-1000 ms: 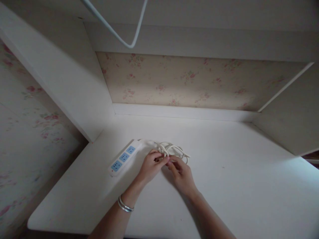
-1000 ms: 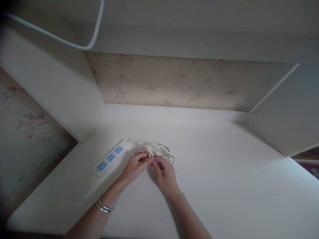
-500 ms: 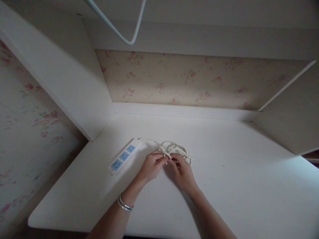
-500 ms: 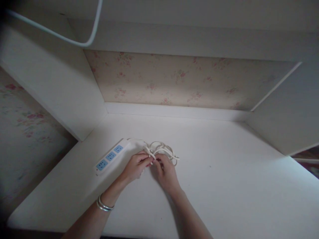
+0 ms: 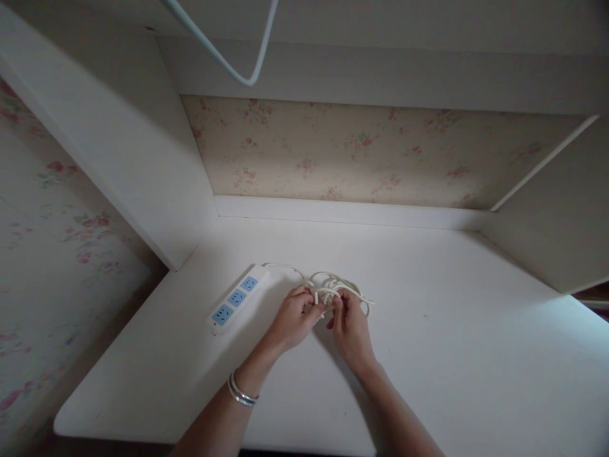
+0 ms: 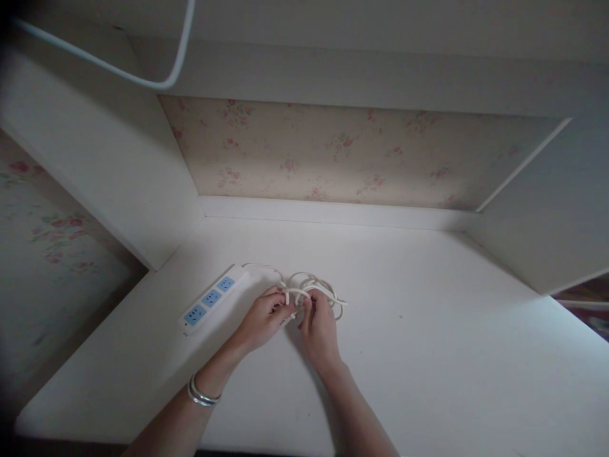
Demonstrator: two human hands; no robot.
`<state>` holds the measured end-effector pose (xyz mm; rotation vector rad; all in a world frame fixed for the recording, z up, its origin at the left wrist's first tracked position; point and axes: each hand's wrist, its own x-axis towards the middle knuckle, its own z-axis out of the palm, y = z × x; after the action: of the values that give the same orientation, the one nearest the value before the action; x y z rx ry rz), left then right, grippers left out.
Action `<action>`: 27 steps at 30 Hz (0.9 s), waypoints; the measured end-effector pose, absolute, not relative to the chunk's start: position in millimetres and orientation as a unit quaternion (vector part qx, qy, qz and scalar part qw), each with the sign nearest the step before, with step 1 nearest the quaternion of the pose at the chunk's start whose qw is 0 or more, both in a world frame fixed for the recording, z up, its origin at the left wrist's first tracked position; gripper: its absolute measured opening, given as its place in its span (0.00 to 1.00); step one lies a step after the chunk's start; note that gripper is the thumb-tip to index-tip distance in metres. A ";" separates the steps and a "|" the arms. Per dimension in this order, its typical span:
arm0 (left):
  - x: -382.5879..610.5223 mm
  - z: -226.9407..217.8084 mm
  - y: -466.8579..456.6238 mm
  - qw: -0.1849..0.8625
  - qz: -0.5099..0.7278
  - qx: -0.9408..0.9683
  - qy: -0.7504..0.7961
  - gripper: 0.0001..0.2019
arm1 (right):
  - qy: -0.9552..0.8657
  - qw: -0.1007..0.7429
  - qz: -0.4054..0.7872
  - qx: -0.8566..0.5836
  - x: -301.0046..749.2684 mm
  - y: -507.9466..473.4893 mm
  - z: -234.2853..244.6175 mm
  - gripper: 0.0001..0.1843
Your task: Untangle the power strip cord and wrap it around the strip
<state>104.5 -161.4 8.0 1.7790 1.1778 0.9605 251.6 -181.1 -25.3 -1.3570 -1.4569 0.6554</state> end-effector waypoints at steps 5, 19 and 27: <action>107.4 9.1 -164.7 0.355 0.390 0.711 0.465 0.08 | -0.591 0.520 0.228 -0.573 249.1 -179.8 -28.7 0.11; 103.6 7.6 -160.5 0.357 0.393 0.716 0.453 0.13 | -0.657 0.400 0.361 -0.526 262.1 -179.0 -6.9 0.14; 104.6 8.2 -164.9 0.301 0.384 0.740 0.463 0.09 | -0.600 0.445 0.354 -0.563 256.9 -180.7 -8.1 0.15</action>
<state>104.6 -164.9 8.2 1.9642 1.2282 1.0184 256.9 -180.7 -8.1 -1.3965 -1.4862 0.8780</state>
